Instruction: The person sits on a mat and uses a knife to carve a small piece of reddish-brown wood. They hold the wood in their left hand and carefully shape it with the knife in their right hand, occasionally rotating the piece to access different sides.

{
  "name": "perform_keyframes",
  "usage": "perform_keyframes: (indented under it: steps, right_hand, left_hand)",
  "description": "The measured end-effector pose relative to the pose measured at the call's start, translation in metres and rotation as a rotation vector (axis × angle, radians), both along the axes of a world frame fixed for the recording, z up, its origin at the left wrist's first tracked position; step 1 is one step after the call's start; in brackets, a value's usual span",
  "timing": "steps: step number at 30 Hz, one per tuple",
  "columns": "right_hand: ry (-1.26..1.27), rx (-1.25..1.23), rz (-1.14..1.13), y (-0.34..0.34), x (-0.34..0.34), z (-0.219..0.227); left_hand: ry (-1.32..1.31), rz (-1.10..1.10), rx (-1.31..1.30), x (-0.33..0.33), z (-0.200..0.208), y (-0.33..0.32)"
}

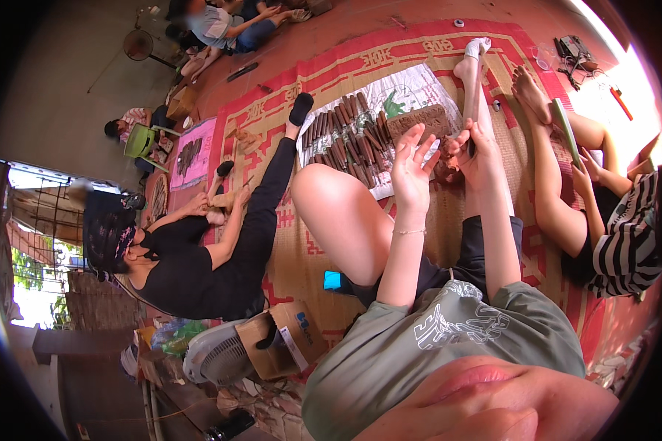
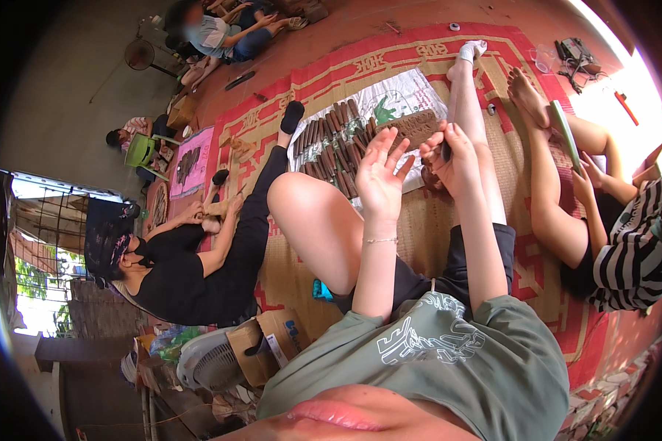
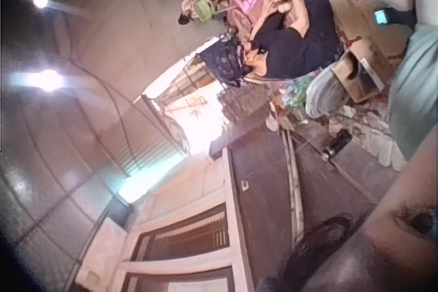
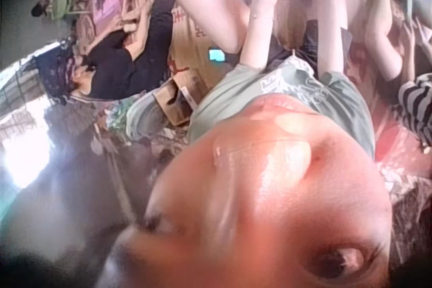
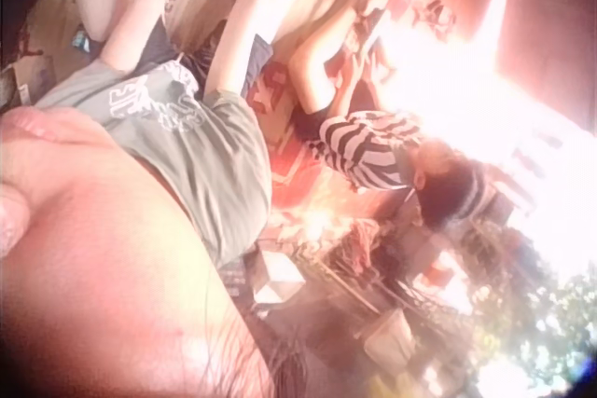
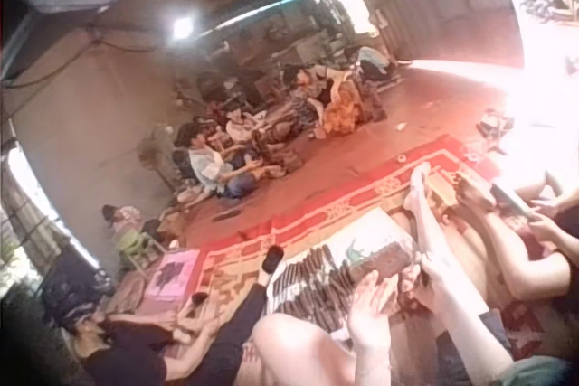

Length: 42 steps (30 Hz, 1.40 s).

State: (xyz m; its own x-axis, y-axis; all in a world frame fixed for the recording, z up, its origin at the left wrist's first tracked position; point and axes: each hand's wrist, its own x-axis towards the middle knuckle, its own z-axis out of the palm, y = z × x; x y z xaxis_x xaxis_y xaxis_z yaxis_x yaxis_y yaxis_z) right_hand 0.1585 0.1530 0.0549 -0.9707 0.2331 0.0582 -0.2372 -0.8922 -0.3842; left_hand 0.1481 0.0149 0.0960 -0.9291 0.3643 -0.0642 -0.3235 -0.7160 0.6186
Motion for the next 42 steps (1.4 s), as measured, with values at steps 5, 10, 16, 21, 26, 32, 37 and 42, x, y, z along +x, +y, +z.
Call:
perform_keyframes:
  steps: [5, 10, 16, 21, 26, 32, 37, 42]
  right_hand:
    - [-0.014, -0.097, 0.167, -0.038, 0.002, 0.008]
    - [0.072, 0.17, -0.192, 0.012, -0.011, -0.018]
    - [-0.311, 0.661, -0.431, 0.042, -0.013, -0.083]
    - [-0.323, 0.774, -0.501, 0.032, -0.008, -0.121]
    - [-0.365, 0.736, -0.481, 0.028, -0.002, -0.132]
    - [-0.456, 0.727, -0.445, 0.029, -0.002, -0.167]
    - [-0.42, 0.634, -0.443, 0.026, -0.004, -0.154]
    - [-0.413, 0.608, -0.413, 0.027, -0.007, -0.169]
  left_hand:
    - [-0.139, -0.189, 0.317, 0.012, -0.033, 0.035]
    - [0.099, -0.144, 0.012, 0.003, -0.023, 0.018]
    - [0.518, 0.278, -0.825, -0.037, -0.088, 0.017]
    - [0.468, 0.128, -0.945, -0.037, -0.102, 0.023]
    - [0.859, 0.105, -1.07, -0.03, -0.097, 0.038]
    - [1.002, 0.116, -1.168, -0.033, -0.107, 0.043]
    - [0.993, 0.145, -1.153, -0.032, -0.112, 0.049]
    - [0.984, 0.146, -1.17, -0.031, -0.108, 0.048]
